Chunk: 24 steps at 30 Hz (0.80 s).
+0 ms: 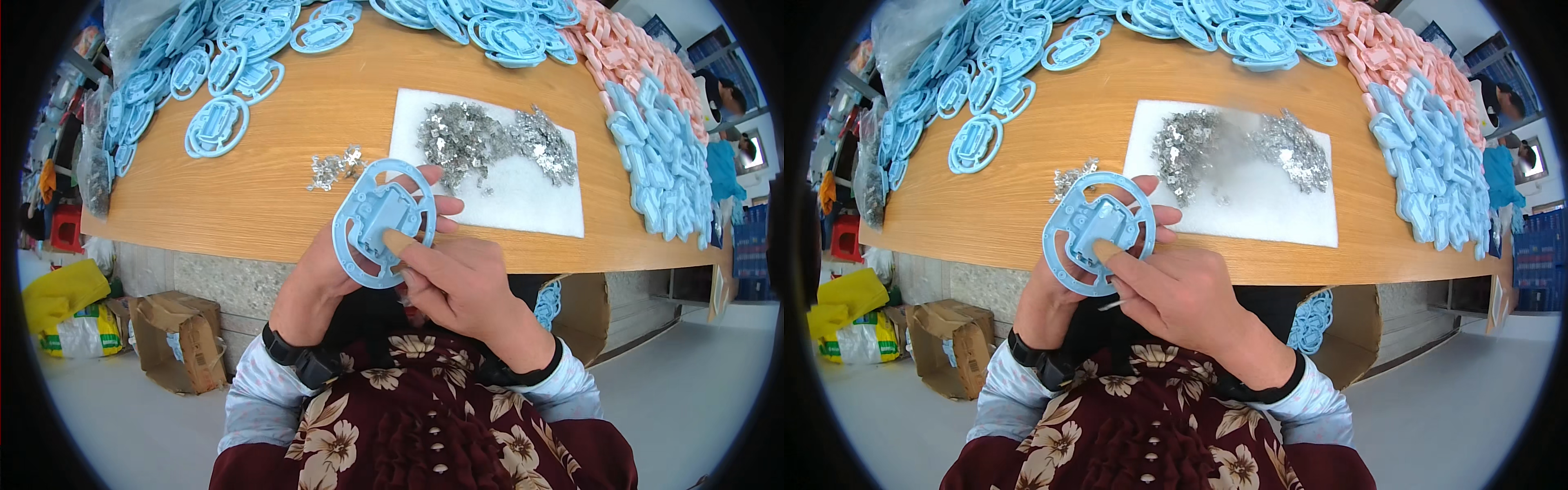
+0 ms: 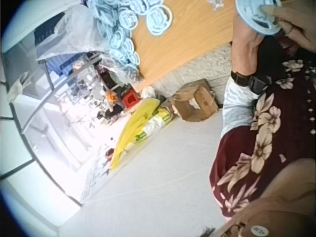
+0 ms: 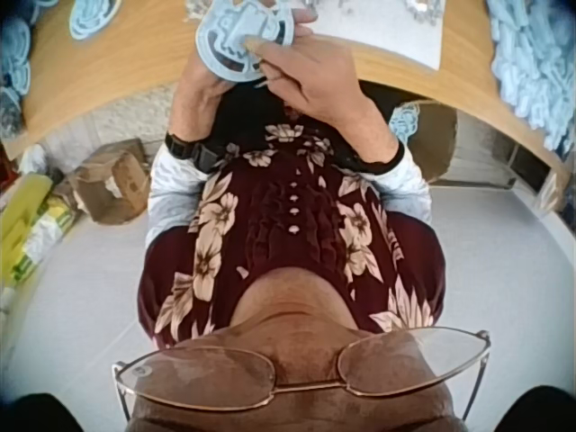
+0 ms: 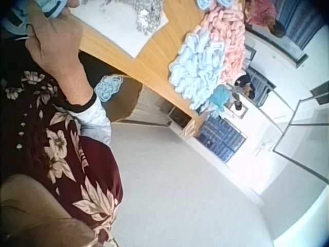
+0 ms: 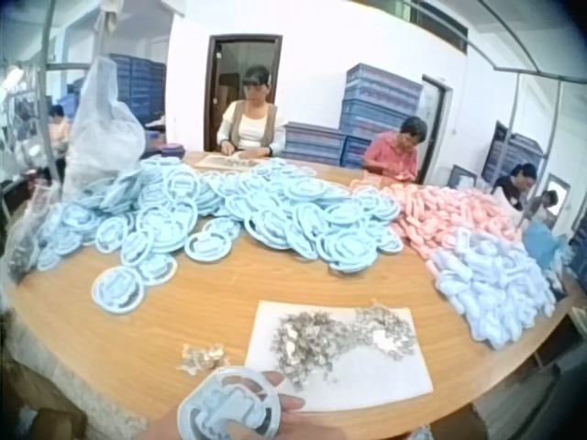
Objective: Assembling small metal components into blue plastic circular frames at a workstation.
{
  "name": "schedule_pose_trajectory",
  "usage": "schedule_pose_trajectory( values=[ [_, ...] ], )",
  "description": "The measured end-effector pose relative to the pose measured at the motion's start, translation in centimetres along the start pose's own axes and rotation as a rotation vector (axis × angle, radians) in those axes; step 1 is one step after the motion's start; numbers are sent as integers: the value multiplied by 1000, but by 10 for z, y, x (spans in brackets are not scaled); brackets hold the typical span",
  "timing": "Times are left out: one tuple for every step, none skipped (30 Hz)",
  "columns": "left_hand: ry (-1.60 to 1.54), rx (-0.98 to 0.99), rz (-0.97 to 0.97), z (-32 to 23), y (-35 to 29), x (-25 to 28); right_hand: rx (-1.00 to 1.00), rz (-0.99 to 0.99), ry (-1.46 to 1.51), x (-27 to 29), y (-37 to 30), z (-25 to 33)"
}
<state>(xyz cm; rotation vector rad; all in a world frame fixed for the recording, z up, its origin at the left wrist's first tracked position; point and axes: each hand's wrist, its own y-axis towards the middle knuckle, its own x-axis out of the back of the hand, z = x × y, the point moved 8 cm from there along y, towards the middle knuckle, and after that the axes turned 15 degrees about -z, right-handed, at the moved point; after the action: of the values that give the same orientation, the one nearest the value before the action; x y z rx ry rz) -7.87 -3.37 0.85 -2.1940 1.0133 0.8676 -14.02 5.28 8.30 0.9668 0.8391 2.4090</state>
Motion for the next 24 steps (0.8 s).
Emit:
schedule_pose_trajectory(
  values=[
    [-38, 44, 12, 0, 0, -3, -2, -39, -9, 6, 0, -2],
    [-23, 38, 8, -2, 1, -3, -6, -77, -19, 12, -2, -4],
    [-8, 33, 4, -3, 1, -2, -10, -114, -28, 20, -3, -7],
    [-57, 56, 23, -1, 1, -2, -61, -159, -27, 28, -2, -13],
    [-107, 78, 39, 0, 0, -3, -113, -202, -25, 36, -1, -19],
    [-221, 129, 77, 4, -1, -3, -166, -245, -23, 45, -1, -24],
    [-335, 180, 115, 7, -2, -4, -259, -205, -60, 50, -4, -29],
    [-329, 181, 155, 10, -1, -6, -340, -210, -42, 54, -7, -36],
    [-323, 183, 194, 12, 0, -9, -422, -214, -24, 58, -11, -44],
    [-317, 185, 233, 14, 0, -13, -503, -219, -5, 59, -15, -51],
    [-363, 240, 252, 20, -1, -17, -553, -241, 115, 56, -16, -55],
    [-408, 295, 272, 26, -3, -21, -662, -255, 271, 54, -19, -56],
    [-453, 352, 291, 31, -5, -26, -769, -271, 428, 49, -18, -51],
    [-373, 367, 293, 38, -5, -28, -826, -214, 474, 48, -21, -53],
    [-291, 382, 296, 45, -5, -30, -883, -155, 516, 47, -23, -54],
    [-210, 397, 300, 52, -6, -33, -911, -106, 548, 48, -27, -58],
    [-57, 439, 206, 64, -3, -29, -937, -57, 578, 48, -32, -61],
    [-23, 459, 168, 69, -3, -30, -964, -9, 609, 49, -36, -62],
    [11, 480, 131, 74, -4, -30, -984, -43, 596, 56, -40, -62],
    [45, 497, 104, 79, -3, -32, -985, -72, 569, 65, -45, -65],
    [104, 434, 106, 77, -2, -37, -987, -103, 543, 74, -51, -69],
    [89, 414, 58, 78, -1, -34, -989, -134, 515, 82, -57, -72],
    [74, 397, 8, 80, 1, -31, -994, -186, 483, 91, -63, -75],
    [60, 382, -41, 79, 2, -30, -1003, -203, 453, 99, -69, -77]
  ],
)
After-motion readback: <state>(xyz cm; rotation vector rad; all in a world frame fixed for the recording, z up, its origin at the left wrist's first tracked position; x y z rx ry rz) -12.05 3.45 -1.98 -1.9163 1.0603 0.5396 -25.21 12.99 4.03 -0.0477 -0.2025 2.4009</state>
